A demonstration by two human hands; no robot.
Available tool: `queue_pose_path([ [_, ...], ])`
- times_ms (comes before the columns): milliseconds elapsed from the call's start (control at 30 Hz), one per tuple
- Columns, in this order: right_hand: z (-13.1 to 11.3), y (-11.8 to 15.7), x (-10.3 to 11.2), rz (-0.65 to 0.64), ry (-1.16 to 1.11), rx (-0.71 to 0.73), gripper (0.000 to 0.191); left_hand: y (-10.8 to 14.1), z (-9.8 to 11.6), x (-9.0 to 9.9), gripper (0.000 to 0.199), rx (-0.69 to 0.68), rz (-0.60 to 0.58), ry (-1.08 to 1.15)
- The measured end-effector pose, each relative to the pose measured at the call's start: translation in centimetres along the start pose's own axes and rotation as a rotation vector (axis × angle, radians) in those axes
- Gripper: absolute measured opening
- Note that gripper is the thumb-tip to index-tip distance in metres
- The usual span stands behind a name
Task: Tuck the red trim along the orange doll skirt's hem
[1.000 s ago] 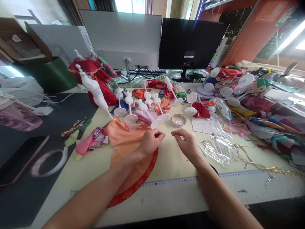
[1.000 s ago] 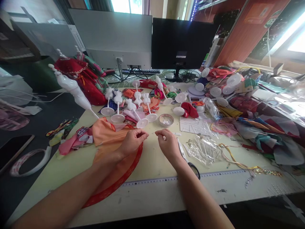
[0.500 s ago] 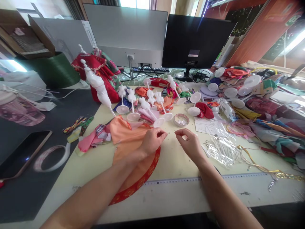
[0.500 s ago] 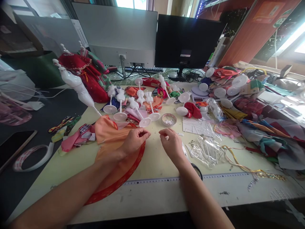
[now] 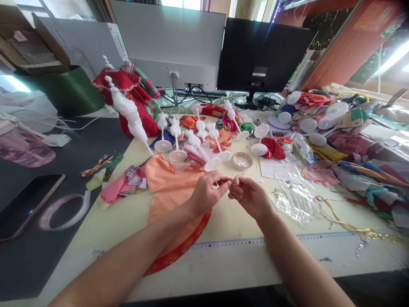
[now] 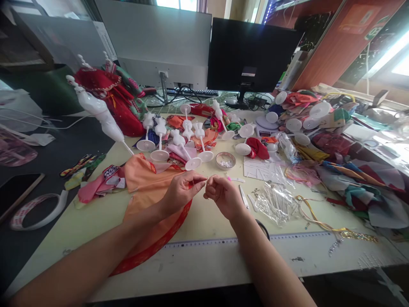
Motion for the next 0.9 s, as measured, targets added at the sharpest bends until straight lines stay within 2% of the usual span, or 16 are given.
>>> queue_pose_path([
  [67, -0.2, 0.0, 0.3, 0.038, 0.025, 0.04, 0.021, 0.1, 0.2, 0.0, 0.015, -0.005, 0.0, 0.012],
  [200, -0.7, 0.1, 0.8, 0.098, 0.058, 0.115, 0.02, 0.2, -0.4, -0.2, 0.014, 0.071, -0.008, 0.106],
  [367, -0.9, 0.3, 0.5, 0.075, 0.08, 0.147, 0.021, 0.1, -0.5, 0.1, 0.013, 0.113, 0.035, 0.232],
  [633, -0.4, 0.3, 0.5, 0.074, 0.077, 0.13, 0.02, 0.0, -0.6, 0.6, 0.01, 0.142, 0.083, 0.142],
  [900, -1.3, 0.9, 0.4, 0.168, 0.177, 0.245, 0.02, 0.0, -1.2, 0.7, 0.009, 0.159, 0.111, 0.068],
])
Point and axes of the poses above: each hand's wrist, its own y-axis away from the middle knuckle, its own x-axis out of the back of the hand, z = x × y, the point moved 9 cm from there along -y, towards the middle knuckle, and after that the axes turned 1 degree about -y, right-handed, at the moved point
